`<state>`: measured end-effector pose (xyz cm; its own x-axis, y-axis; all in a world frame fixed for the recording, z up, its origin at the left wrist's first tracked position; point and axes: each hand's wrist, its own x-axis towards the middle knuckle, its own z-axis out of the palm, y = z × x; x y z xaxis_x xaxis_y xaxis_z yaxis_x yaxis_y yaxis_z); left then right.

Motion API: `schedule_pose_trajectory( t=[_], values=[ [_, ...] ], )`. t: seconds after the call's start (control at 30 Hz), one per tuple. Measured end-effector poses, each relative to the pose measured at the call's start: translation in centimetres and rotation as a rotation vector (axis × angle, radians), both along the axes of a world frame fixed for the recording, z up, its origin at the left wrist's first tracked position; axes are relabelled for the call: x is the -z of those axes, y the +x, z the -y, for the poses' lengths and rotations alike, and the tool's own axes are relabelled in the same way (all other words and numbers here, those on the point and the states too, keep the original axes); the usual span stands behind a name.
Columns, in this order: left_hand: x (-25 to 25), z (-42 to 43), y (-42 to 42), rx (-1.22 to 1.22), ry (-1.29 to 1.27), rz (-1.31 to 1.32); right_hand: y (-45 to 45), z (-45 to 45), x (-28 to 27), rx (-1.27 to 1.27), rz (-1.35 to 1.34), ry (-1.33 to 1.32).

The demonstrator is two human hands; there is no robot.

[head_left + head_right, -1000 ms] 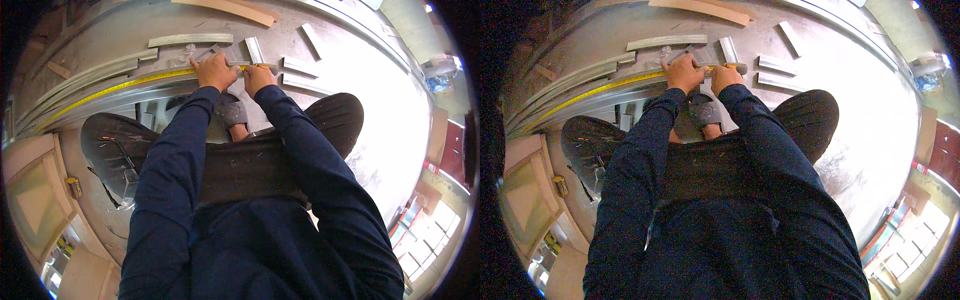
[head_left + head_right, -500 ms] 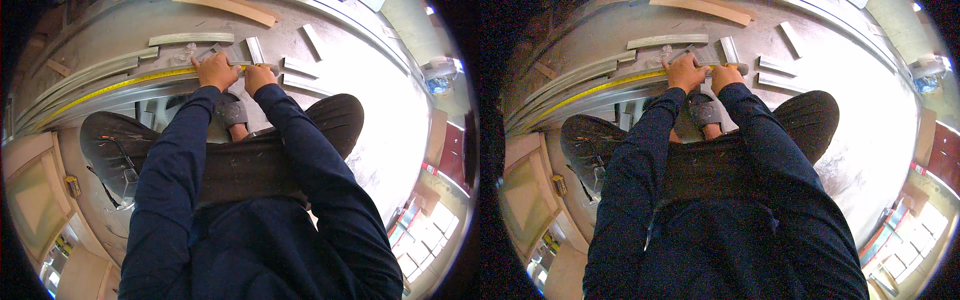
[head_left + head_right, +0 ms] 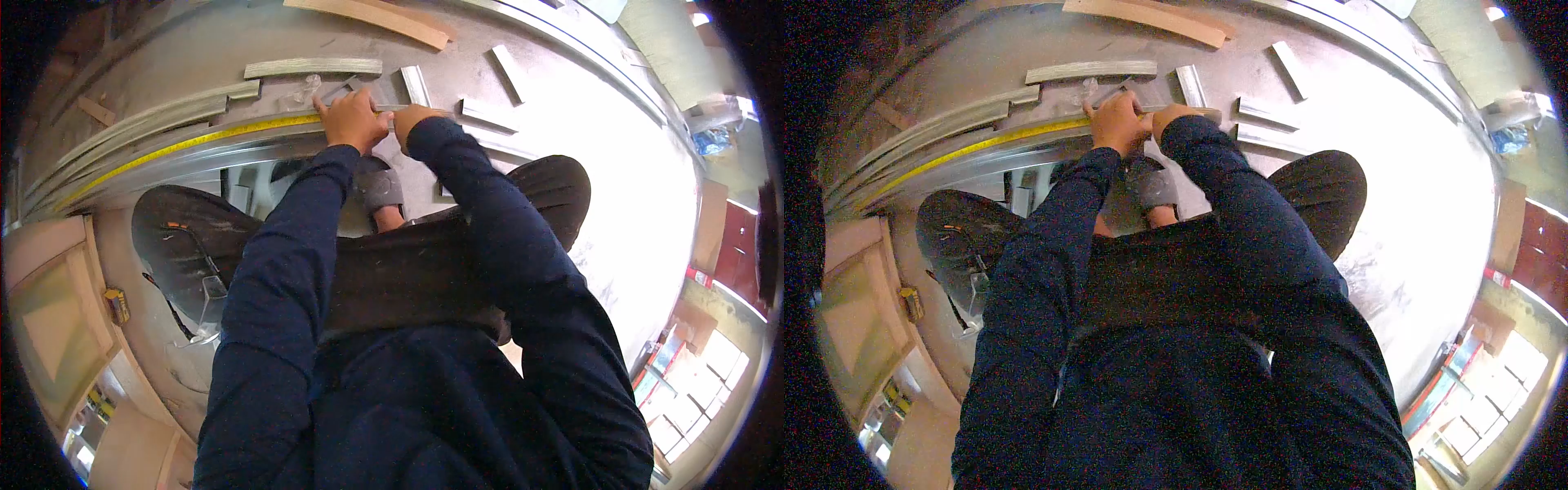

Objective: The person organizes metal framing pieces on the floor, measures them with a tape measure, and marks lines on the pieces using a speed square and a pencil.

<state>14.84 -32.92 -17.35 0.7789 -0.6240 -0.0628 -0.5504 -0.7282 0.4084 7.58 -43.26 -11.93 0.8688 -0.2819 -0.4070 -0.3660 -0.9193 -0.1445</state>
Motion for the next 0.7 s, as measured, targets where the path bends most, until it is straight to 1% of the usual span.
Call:
schedule_pose_trajectory(
  t=[0.07, 0.1, 0.17, 0.23, 0.27, 0.3, 0.37, 0.43, 0.5, 0.53, 0.57, 0.63, 0.7],
  values=[
    [0.1, -0.1, 0.0, 0.017, -0.01, -0.011, 0.3, 1.9, -1.8, -0.218, -0.186, 0.158],
    [-0.1, -0.1, 0.0, 0.013, -0.016, -0.009, -0.1, 2.7, -1.8, -0.221, -0.184, 0.151],
    [-0.3, -0.2, -0.1, 0.01, -0.005, -0.015, -1.5, 4.3, -1.3, 0.152, 0.405, 0.099],
    [-0.4, -0.3, -0.2, 0.003, -0.017, -0.012, -3.2, 5.8, -0.4, 0.267, 0.468, 0.095],
    [-0.5, -0.3, -0.2, -0.003, -0.026, -0.015, -3.7, 6.0, -0.3, 0.289, 0.371, 0.113],
    [-0.6, -0.3, -0.3, -0.001, -0.028, -0.009, -4.1, 5.7, 0.2, 0.29, 0.377, 0.112],
    [-0.7, -0.3, -0.3, -0.008, -0.039, -0.045, -5.1, 4.8, 1.0, 0.225, 0.397, 0.016],
    [-0.5, -0.3, -0.3, -0.009, -0.048, -0.038, -5.1, 4.7, 2.5, 0.217, 0.371, 0.024],
    [-0.8, -0.3, -0.4, -0.017, -0.059, -0.031, -4.9, 4.9, 4.4, 0.195, 0.37, 0.146],
    [-1.1, -0.3, -0.5, -0.018, -0.045, -0.041, -4.7, 4.9, 5.0, 0.201, 0.335, 0.123],
    [-1.1, -0.4, -0.6, -0.021, -0.03, -0.051, -4.4, 4.9, 4.7, 0.194, 0.343, 0.121],
    [-1.1, -0.4, -0.6, -0.027, -0.04, -0.042, -4.1, 5.0, 4.0, 0.188, 0.231, 0.117],
    [-0.8, -0.5, -0.5, -0.025, -0.048, -0.033, -4.1, 5.1, 3.9, 0.162, 0.245, 0.123]
  ],
)
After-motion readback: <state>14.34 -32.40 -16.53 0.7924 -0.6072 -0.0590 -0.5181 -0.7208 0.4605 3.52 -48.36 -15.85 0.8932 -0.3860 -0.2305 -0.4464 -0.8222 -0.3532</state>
